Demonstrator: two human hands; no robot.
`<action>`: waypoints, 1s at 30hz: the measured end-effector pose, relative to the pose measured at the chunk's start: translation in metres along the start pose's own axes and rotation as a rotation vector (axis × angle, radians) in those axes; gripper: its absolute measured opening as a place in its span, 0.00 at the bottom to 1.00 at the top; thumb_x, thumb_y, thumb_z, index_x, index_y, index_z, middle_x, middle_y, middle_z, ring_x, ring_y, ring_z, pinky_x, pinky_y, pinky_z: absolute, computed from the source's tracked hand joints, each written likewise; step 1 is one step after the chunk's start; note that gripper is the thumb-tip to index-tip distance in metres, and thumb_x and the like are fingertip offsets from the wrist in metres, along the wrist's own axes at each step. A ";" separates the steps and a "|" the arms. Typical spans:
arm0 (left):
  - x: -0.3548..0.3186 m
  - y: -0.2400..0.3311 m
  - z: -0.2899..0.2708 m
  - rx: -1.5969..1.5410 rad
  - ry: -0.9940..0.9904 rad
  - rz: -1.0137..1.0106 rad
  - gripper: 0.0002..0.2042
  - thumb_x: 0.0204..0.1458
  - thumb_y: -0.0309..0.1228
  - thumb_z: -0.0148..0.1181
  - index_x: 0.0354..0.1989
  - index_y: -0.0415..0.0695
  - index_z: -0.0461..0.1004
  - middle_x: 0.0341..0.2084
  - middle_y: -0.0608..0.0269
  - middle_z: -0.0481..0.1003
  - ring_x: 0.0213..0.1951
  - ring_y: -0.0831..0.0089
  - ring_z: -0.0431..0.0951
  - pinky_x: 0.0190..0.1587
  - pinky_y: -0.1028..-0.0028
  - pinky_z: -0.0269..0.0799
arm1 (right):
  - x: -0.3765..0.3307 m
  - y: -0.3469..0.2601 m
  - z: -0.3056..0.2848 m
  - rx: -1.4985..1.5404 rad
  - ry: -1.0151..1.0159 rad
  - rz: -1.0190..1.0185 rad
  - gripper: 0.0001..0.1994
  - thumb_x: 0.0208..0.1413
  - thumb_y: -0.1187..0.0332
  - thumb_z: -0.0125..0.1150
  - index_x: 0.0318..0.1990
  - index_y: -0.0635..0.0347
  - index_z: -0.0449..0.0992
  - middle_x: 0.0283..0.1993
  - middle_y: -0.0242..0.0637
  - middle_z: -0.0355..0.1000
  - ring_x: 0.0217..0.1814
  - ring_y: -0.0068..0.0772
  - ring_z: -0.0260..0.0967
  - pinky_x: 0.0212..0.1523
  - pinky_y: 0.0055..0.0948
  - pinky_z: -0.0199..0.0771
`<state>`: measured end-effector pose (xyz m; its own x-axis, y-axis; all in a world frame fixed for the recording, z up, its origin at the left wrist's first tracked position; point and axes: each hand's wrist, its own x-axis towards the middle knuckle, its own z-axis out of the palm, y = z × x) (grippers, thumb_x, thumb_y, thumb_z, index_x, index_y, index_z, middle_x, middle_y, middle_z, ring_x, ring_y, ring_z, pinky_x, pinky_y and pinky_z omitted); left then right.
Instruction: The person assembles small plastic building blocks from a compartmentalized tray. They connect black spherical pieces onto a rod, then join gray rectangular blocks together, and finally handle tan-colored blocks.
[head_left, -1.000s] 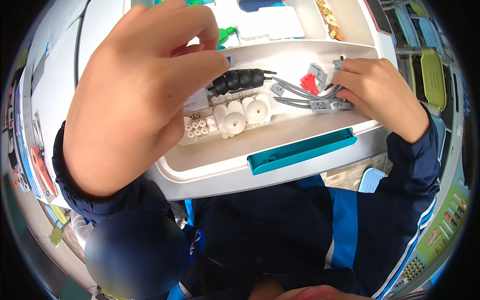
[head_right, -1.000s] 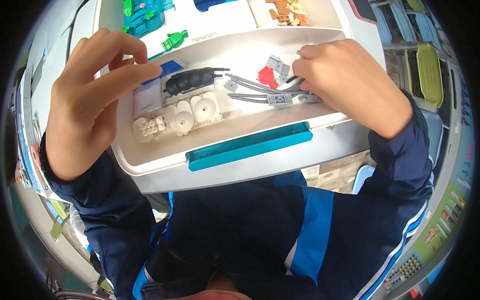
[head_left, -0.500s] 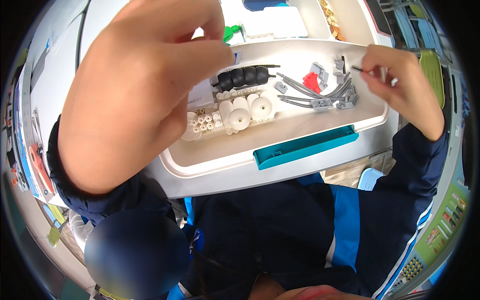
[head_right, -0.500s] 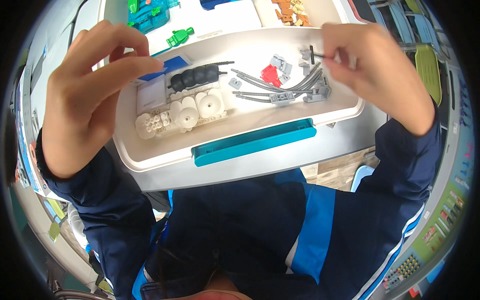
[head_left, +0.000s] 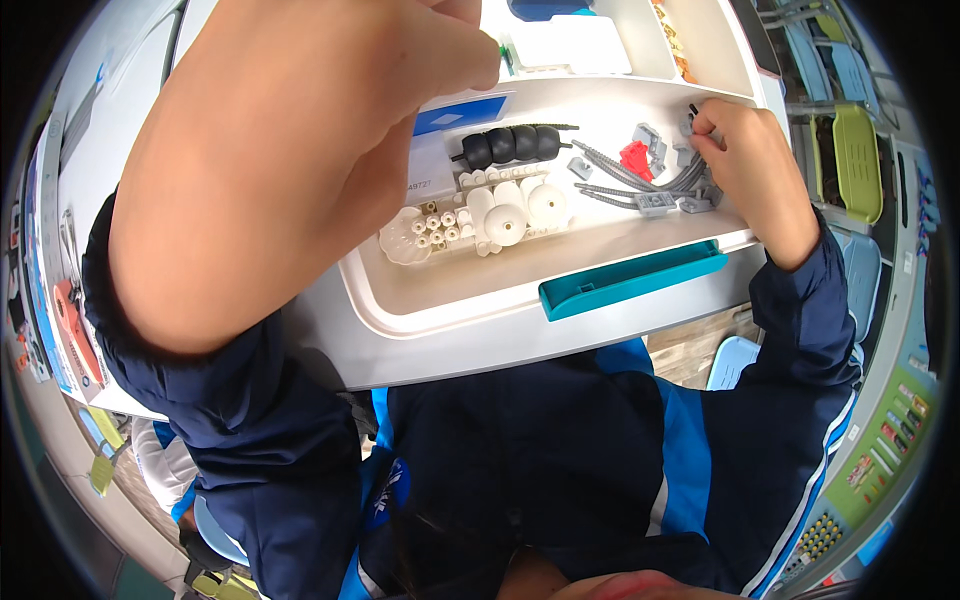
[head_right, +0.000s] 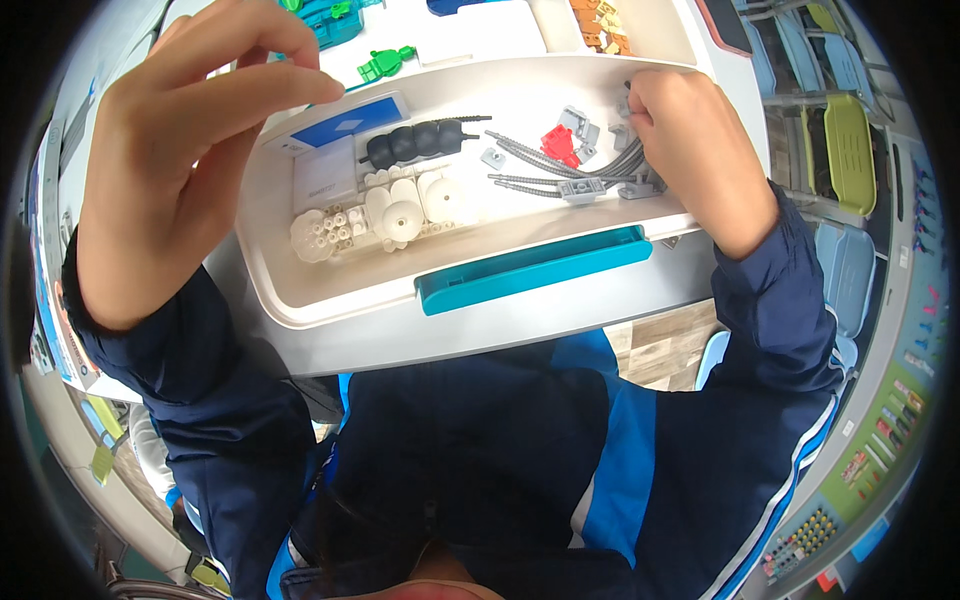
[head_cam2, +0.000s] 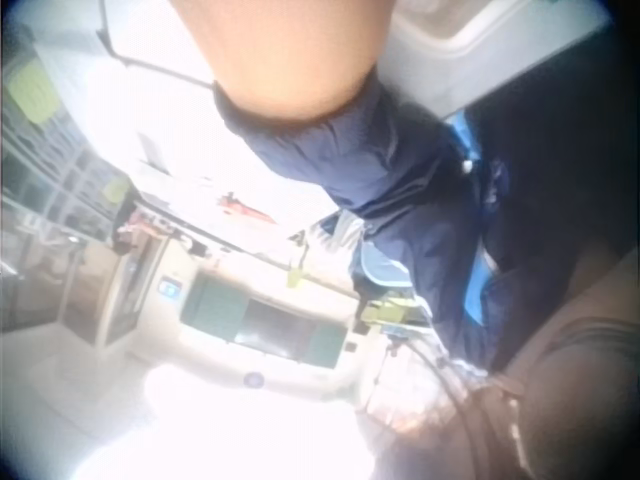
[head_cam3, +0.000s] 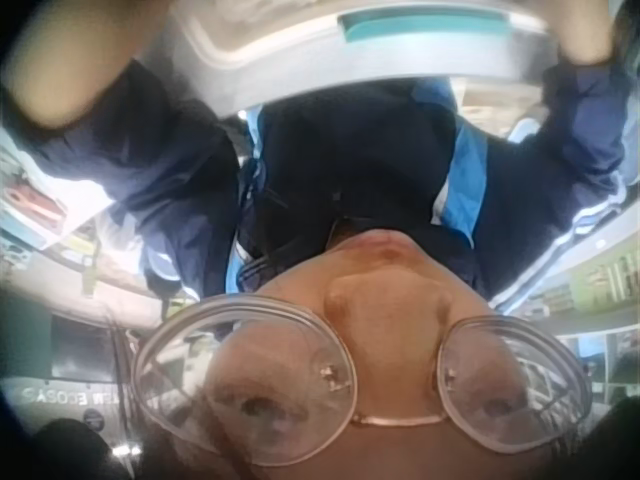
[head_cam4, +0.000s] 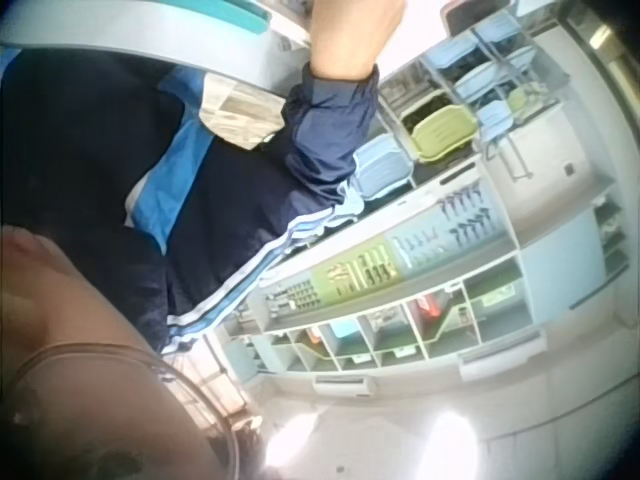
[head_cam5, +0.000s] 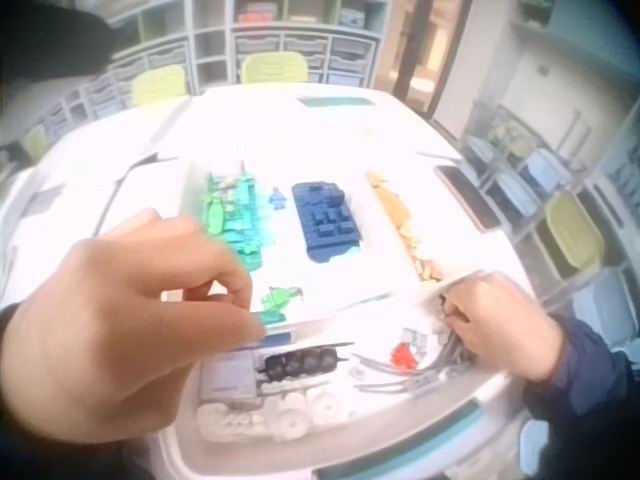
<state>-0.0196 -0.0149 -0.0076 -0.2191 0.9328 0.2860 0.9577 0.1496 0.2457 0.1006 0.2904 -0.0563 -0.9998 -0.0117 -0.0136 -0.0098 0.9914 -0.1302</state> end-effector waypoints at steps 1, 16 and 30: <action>0.001 -0.001 0.001 -0.008 0.003 0.004 0.16 0.33 0.09 0.57 0.32 0.39 0.77 0.34 0.56 0.72 0.33 0.62 0.72 0.35 0.71 0.69 | -0.003 0.002 0.003 -0.012 0.039 -0.023 0.02 0.43 0.80 0.57 0.26 0.69 0.73 0.26 0.53 0.71 0.31 0.57 0.70 0.32 0.42 0.70; -0.024 -0.015 0.009 -0.069 0.024 -0.021 0.14 0.33 0.13 0.59 0.32 0.39 0.77 0.33 0.58 0.73 0.32 0.64 0.71 0.34 0.70 0.66 | 0.011 -0.093 -0.037 0.031 0.168 -0.473 0.08 0.48 0.80 0.61 0.35 0.59 0.72 0.22 0.34 0.69 0.17 0.31 0.63 0.20 0.23 0.62; -0.011 -0.001 0.009 -0.141 0.079 -0.031 0.13 0.33 0.17 0.62 0.32 0.39 0.77 0.33 0.60 0.74 0.30 0.65 0.71 0.33 0.70 0.64 | 0.021 -0.070 -0.035 0.113 0.182 -0.547 0.06 0.47 0.78 0.64 0.35 0.64 0.76 0.30 0.41 0.75 0.30 0.41 0.74 0.30 0.28 0.72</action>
<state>-0.0166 -0.0220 -0.0196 -0.2673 0.8989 0.3471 0.9158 0.1249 0.3816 0.0798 0.2257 -0.0130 -0.8367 -0.4850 0.2544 -0.5331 0.8276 -0.1755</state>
